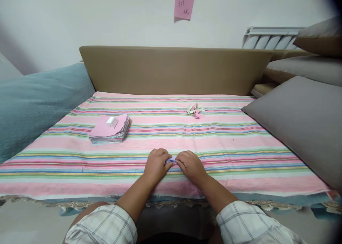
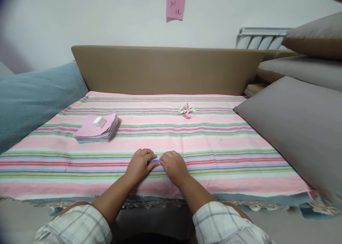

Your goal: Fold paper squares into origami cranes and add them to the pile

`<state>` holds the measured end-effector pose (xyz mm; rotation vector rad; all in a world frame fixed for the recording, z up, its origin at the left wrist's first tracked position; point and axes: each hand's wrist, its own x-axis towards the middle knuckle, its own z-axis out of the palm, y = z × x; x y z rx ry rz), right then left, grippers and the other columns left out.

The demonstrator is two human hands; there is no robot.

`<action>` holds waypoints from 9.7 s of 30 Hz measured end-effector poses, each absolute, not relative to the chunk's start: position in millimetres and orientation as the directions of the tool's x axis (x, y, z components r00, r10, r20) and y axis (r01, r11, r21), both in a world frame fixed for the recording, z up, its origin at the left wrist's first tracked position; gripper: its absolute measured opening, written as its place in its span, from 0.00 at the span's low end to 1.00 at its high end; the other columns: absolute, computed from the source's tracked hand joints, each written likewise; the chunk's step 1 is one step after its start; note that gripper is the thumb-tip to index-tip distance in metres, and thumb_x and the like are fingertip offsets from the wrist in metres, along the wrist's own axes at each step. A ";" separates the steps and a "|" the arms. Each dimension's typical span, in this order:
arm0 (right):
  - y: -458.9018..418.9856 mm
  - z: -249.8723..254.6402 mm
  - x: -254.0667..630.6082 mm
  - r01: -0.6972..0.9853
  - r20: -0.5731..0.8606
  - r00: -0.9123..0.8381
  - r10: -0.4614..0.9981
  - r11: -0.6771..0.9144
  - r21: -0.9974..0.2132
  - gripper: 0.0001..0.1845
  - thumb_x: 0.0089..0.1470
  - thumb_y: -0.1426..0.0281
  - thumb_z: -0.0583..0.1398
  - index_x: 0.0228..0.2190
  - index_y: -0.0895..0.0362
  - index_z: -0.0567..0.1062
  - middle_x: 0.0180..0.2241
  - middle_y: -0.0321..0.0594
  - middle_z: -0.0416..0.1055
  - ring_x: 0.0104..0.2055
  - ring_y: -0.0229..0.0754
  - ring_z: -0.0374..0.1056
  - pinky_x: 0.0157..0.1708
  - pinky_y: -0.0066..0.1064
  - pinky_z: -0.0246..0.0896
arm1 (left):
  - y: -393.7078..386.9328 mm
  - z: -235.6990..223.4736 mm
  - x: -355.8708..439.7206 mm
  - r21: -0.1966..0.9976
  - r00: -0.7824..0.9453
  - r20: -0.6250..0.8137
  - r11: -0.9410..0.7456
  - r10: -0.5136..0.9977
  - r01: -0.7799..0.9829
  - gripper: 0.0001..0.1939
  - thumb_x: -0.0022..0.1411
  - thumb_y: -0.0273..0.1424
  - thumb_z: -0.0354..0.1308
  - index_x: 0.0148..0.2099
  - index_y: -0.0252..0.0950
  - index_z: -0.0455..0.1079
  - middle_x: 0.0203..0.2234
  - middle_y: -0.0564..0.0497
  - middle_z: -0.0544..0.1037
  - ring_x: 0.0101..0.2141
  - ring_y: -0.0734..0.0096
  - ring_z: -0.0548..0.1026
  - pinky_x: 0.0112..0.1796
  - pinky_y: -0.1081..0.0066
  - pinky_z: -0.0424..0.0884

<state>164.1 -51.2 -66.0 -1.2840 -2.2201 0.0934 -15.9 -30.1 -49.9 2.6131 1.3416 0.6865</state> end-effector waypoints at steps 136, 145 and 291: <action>-30.2 -62.5 153.0 0.877 0.180 -0.227 0.957 0.281 -0.390 0.21 0.53 0.69 0.53 0.48 0.43 0.70 0.51 0.39 0.61 0.53 0.47 0.53 0.50 0.43 0.47 | -43.4 -49.0 -16.7 0.267 0.487 0.142 -0.507 0.862 0.819 0.23 0.52 0.37 0.62 0.50 0.42 0.63 0.46 0.49 0.73 0.48 0.57 0.64 0.46 0.58 0.57; -35.1 -61.4 158.3 0.757 0.254 -0.383 0.888 0.460 -0.465 0.19 0.56 0.69 0.52 0.49 0.51 0.68 0.49 0.38 0.69 0.50 0.44 0.57 0.50 0.39 0.47 | -46.0 -55.4 -21.9 0.228 0.522 0.316 -0.597 0.792 0.769 0.11 0.54 0.40 0.60 0.38 0.40 0.72 0.46 0.48 0.73 0.46 0.58 0.65 0.45 0.59 0.60; -33.7 -47.1 160.1 0.503 -0.018 -0.196 0.981 0.085 -0.860 0.07 0.44 0.66 0.60 0.23 0.57 0.69 0.24 0.34 0.67 0.26 0.36 0.63 0.27 0.28 0.57 | -82.8 -55.4 -27.5 0.617 0.543 0.325 -0.609 0.774 0.498 0.12 0.60 0.33 0.52 0.46 0.40 0.67 0.40 0.48 0.76 0.42 0.65 0.72 0.47 0.61 0.64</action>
